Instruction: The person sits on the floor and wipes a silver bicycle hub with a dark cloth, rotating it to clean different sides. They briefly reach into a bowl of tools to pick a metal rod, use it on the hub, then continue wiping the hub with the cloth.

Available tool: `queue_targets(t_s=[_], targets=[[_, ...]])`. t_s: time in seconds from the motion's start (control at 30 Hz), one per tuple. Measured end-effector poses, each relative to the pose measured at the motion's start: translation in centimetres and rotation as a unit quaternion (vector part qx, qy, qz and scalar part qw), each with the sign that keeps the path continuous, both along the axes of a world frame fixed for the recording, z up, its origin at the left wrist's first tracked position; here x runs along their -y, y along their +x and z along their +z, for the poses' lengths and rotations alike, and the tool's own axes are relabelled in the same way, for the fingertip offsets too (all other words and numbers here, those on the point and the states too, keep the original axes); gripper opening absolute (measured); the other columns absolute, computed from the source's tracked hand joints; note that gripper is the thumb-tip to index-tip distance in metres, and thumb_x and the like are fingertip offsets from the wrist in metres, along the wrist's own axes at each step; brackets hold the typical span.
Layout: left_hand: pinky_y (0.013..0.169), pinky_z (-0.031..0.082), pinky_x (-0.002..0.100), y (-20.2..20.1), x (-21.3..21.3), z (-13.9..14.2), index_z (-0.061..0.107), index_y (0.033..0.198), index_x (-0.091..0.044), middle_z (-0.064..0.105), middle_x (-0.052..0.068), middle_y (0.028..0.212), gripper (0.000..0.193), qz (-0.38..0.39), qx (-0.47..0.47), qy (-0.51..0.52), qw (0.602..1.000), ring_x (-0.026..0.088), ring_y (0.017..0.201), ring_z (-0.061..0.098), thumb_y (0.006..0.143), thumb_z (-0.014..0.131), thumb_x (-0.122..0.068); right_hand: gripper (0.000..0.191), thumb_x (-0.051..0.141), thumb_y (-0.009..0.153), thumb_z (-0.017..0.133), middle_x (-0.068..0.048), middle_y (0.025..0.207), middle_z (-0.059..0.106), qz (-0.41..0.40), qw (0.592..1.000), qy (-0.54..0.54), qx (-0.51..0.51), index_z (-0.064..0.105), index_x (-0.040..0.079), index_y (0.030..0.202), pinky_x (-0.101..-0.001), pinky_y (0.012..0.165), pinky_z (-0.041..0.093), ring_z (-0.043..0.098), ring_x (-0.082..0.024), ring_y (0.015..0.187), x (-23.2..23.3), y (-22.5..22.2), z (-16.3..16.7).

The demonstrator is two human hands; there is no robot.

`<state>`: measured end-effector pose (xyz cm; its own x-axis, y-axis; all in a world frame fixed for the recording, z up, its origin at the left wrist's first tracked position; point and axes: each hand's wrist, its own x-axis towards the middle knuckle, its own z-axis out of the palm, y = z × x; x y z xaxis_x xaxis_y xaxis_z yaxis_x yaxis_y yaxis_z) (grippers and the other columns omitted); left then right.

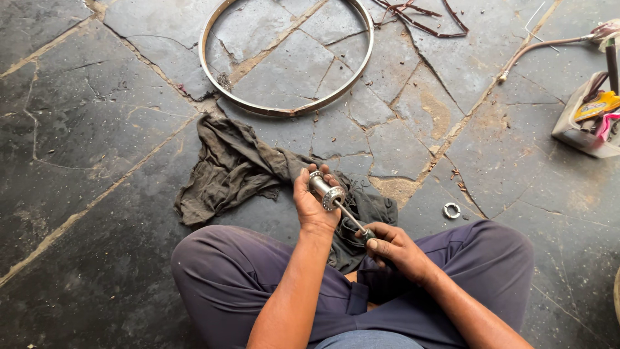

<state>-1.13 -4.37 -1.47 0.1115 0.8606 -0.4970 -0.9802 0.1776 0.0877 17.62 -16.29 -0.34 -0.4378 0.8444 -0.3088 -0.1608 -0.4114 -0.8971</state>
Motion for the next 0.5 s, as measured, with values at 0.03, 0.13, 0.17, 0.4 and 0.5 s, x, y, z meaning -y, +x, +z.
queue_targets(t_s=[0.03,0.13,0.17,0.4,0.5], targets=[[0.065,0.058,0.031,-0.1,-0.1,0.0,0.062,0.104,-0.013,0.067,0.010,0.097,0.020,0.003,0.000,-0.001,1.000,0.017,0.075,0.063,0.092,0.067,-0.028,0.043,0.030,0.095,0.069,0.000,0.073,0.056,-0.005,1.000,0.003,0.008,0.065,-0.001,0.124,-0.0225,0.057,0.042,0.050,-0.007,0.061,0.0,0.1,0.0],[0.065,0.059,0.031,-0.2,-0.4,-0.2,0.063,0.106,-0.012,0.068,0.011,0.099,0.021,0.005,0.003,-0.003,1.000,0.017,0.075,0.063,0.093,0.067,-0.028,0.042,0.030,0.093,0.069,0.000,0.074,0.058,-0.004,0.999,-0.010,0.040,0.065,0.000,0.122,-0.0226,0.057,0.044,0.051,-0.007,0.061,0.0,0.2,0.1],[0.065,0.059,0.031,-0.2,-0.4,-0.4,0.063,0.107,-0.012,0.068,0.011,0.099,0.021,0.005,0.004,-0.005,1.000,0.017,0.075,0.063,0.093,0.067,-0.028,0.042,0.031,0.093,0.069,0.000,0.074,0.058,-0.004,0.999,-0.009,0.039,0.065,0.000,0.122,-0.0225,0.057,0.044,0.051,-0.007,0.061,0.0,0.2,0.1],[0.065,0.059,0.030,-0.6,-0.7,-1.0,0.064,0.106,-0.011,0.069,0.013,0.098,0.020,0.013,0.021,-0.007,1.000,0.017,0.073,0.064,0.095,0.066,-0.027,0.043,0.031,0.093,0.069,0.000,0.076,0.058,-0.001,0.999,-0.004,0.035,0.065,0.001,0.122,-0.0227,0.057,0.044,0.052,-0.007,0.063,-0.1,0.3,0.0],[0.064,0.059,0.030,-0.8,-0.7,-0.6,0.064,0.105,-0.012,0.069,0.013,0.097,0.020,0.015,0.011,-0.018,1.000,0.017,0.071,0.064,0.094,0.066,-0.028,0.041,0.031,0.093,0.069,0.000,0.075,0.058,0.002,0.998,-0.001,0.055,0.065,0.002,0.122,-0.0221,0.057,0.044,0.052,-0.006,0.062,-0.1,0.3,-0.1]])
